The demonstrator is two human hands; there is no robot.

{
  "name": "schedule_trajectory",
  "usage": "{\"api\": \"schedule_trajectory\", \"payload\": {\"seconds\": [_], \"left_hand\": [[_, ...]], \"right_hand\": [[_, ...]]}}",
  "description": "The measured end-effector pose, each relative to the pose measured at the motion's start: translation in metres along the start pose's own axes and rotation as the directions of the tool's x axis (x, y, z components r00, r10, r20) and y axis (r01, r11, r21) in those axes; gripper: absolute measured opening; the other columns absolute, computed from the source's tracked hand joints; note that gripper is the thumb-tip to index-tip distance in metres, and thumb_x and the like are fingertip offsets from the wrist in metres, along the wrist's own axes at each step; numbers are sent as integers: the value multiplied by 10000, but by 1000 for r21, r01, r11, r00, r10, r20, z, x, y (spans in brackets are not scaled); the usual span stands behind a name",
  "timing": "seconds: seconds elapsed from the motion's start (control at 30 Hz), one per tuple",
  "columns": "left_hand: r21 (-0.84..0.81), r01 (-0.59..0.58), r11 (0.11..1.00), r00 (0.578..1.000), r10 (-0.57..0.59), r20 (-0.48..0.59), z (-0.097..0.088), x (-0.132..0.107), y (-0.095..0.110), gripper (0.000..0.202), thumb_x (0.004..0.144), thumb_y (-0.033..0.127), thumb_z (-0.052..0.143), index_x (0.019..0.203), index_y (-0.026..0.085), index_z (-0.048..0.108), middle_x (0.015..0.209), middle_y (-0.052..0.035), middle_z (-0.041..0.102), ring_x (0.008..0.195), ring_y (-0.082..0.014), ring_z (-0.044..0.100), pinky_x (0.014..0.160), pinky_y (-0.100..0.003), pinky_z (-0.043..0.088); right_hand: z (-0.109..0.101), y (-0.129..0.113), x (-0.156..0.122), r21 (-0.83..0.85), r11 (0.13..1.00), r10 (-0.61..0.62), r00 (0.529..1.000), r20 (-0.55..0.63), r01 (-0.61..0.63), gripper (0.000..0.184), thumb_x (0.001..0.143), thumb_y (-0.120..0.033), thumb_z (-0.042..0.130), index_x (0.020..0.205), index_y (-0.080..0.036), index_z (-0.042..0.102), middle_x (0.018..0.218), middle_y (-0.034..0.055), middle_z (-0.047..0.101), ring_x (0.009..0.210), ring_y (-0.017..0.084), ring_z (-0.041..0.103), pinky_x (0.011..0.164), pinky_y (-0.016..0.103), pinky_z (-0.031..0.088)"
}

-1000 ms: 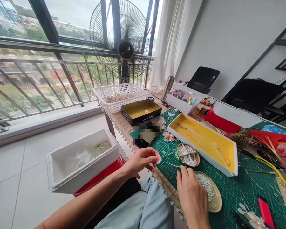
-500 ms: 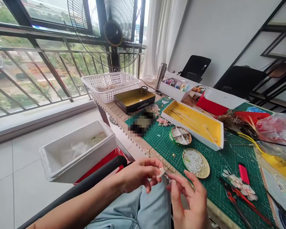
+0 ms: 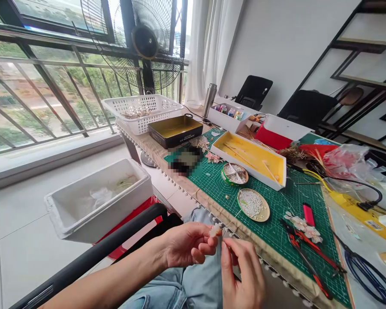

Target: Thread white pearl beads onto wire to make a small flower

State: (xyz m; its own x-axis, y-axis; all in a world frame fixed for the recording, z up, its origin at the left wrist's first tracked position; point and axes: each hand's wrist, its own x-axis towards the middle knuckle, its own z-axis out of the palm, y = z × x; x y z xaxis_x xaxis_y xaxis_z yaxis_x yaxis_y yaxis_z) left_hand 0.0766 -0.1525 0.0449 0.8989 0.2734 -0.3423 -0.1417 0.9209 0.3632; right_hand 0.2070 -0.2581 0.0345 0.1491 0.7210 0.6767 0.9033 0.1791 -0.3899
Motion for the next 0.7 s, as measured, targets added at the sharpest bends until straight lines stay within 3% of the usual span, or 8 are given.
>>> {"api": "schedule_trajectory", "payload": {"seconds": [0.07,0.17,0.23,0.3,0.37,0.43,0.6,0.7], "left_hand": [[43,-79,996,995,81,-50,2,-1,-7,151,673,143,647,791,126,555,610,16,546,453,-40,406,366,-103,306],[171,-236,957,963,254,-94,8,-3,-17,187,664,197,676,802,145,561,594,14,583,452,-63,429,355,-135,356],[289,-315,904,931,353,-90,12,-4,-22,202,671,248,668,799,157,541,592,22,587,441,-71,461,343,-149,370],[394,-371,841,901,430,-68,15,-5,-26,207,704,288,638,816,173,508,576,44,575,407,-75,482,334,-160,375],[449,-414,792,876,481,-41,15,-5,-29,195,753,309,604,838,191,474,545,68,551,375,-78,486,331,-163,371],[470,-444,763,861,508,-10,14,-5,-32,176,789,317,574,843,203,452,522,77,534,366,-82,483,328,-160,358],[524,-440,730,849,528,-23,11,-9,-38,110,803,281,545,816,207,465,578,63,530,417,-79,470,353,-167,373],[684,-431,588,776,628,-50,9,-12,-39,51,835,258,514,848,209,507,689,36,566,524,-96,516,418,-181,409]], "right_hand": [[-3,0,0,36,997,67,997,31,-68,82,938,-241,548,945,-218,627,829,33,682,661,134,635,599,209,496],[-2,-1,-4,166,943,274,956,102,-288,169,930,-347,541,863,-224,636,746,13,681,574,137,621,538,210,508],[2,-3,-8,337,814,437,881,184,-474,253,920,-433,539,838,-211,631,688,12,664,520,141,599,477,217,503],[7,-6,-13,507,617,553,790,264,-602,301,900,-490,562,867,-196,620,662,17,654,497,146,586,426,221,479],[13,-9,-18,621,456,611,731,302,-638,310,873,-496,608,901,-187,607,665,22,659,510,155,596,412,221,463],[18,-11,-22,680,387,629,718,300,-623,303,859,-479,639,914,-184,598,661,18,660,509,153,595,414,221,458],[25,-6,-26,690,373,637,711,296,-621,315,852,-488,639,905,-185,573,688,20,665,476,144,576,405,231,442],[19,-3,-26,564,501,668,708,230,-656,397,826,-521,651,1013,-176,585,819,61,687,503,145,589,419,243,455]]}}
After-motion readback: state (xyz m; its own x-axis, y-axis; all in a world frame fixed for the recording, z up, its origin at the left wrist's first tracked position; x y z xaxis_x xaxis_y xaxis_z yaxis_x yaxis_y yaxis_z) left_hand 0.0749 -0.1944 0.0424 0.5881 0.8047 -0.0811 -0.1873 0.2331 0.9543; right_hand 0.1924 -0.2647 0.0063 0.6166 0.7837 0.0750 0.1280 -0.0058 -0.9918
